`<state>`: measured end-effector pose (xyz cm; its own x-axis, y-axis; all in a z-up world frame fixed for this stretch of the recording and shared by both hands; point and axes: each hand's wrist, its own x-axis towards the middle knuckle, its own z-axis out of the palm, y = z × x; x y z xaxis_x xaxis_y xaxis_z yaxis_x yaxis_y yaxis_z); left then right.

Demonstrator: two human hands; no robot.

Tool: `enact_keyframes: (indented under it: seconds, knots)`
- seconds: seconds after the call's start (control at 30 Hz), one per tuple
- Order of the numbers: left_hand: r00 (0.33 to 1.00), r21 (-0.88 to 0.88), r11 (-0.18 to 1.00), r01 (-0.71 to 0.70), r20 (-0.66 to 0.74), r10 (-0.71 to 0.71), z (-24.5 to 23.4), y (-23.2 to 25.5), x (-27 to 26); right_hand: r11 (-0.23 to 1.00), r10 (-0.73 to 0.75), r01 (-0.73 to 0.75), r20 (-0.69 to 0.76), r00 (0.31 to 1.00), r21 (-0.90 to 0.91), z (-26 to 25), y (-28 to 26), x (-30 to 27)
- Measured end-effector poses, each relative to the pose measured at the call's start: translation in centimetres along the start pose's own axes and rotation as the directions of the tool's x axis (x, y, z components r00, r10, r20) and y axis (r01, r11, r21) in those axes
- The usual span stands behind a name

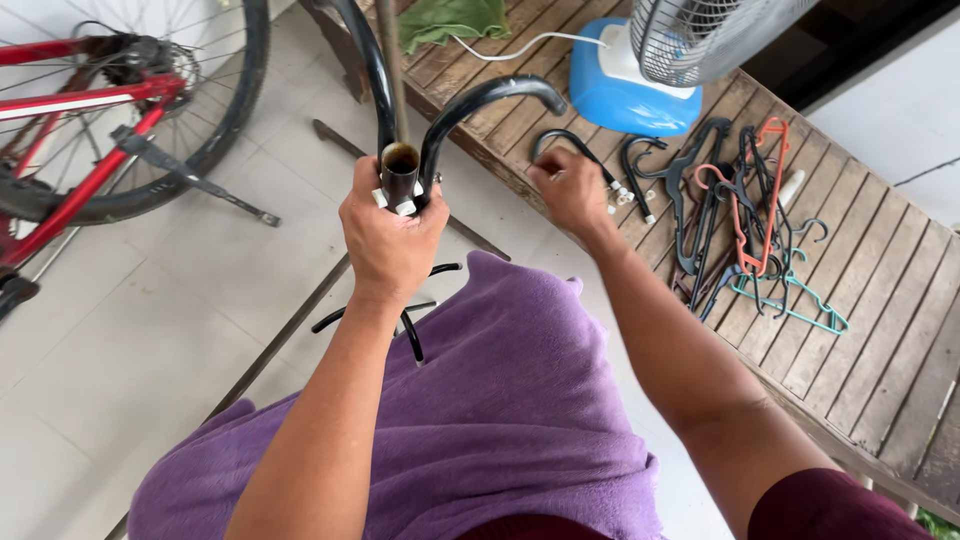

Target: The person assembles a bicycle handlebar by attaching two curved handlebar ends to a central stem and tightening the bolts. They then place white end caps onto the handlebar ends.

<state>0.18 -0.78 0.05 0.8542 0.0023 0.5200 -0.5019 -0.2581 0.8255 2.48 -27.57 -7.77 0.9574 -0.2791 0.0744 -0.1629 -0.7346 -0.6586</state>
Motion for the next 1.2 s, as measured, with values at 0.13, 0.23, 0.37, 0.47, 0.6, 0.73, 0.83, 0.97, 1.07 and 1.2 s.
enact_keyframes:
  seconds: [0.13, 0.23, 0.37, 0.47, 0.6, 0.73, 0.83, 0.97, 1.07, 1.2]
  knots:
    - [1.0, 0.035, 0.999, -0.013, -0.005, 0.013, 1.9, 0.5, 0.5, 0.94, 0.085, -0.114, -0.104, 0.991, -0.322, -1.2, 11.5, 1.6]
    - [1.0, 0.077, 0.997, 0.01, 0.019, -0.012, 2.7, 0.6, 0.7, 0.852, 0.124, -0.133, -0.051, 0.991, -0.506, -1.7, 17.1, 2.4]
    - [0.997, 0.072, 0.997, 0.03, 0.072, -0.035, 3.4, 0.7, 1.2, 0.805, 0.227, -0.145, 0.072, 0.971, -0.576, -1.6, 19.6, 3.8]
    - [0.997, 0.096, 0.995, 0.024, 0.075, -0.031, 3.9, 0.6, 1.7, 0.781, 0.239, -0.113, 0.127, 0.963, -0.614, -0.9, 19.5, 4.7]
    - [0.997, 0.098, 0.995, 0.025, 0.065, -0.031, 4.0, 0.6, 2.0, 0.748, 0.256, -0.077, 0.18, 0.95, -0.659, -0.2, 19.6, 5.3]
    - [0.997, 0.097, 0.994, 0.044, 0.054, -0.05, 3.8, 0.5, 2.0, 0.696, 0.218, 0.018, 0.236, 0.947, -0.718, -0.6, 19.8, 5.6]
    - [0.995, 0.043, 0.999, 0.026, 0.1, -0.03, 2.7, 0.2, 2.0, 0.722, 0.056, 0.11, 0.216, 0.975, -0.683, -2.2, 18.5, 4.7]
    - [0.96, -0.098, 0.994, 0.05, 0.28, -0.021, 0.0, -0.5, 1.5, 0.893, -0.213, 0.224, 0.071, 0.974, -0.39, -4.0, 12.8, 1.8]
    - [0.929, -0.136, 0.989, 0.064, 0.369, -0.01, -2.3, -0.9, 1.0, 0.992, 0.023, -0.005, 0.14, 0.99, -0.129, -3.7, 5.5, -1.0]
    - [0.924, -0.126, 0.98, 0.152, 0.371, -0.095, -4.7, -1.5, 0.4, 0.883, -0.311, 0.238, 0.126, 0.942, 0.404, -1.6, -4.4, -6.3]
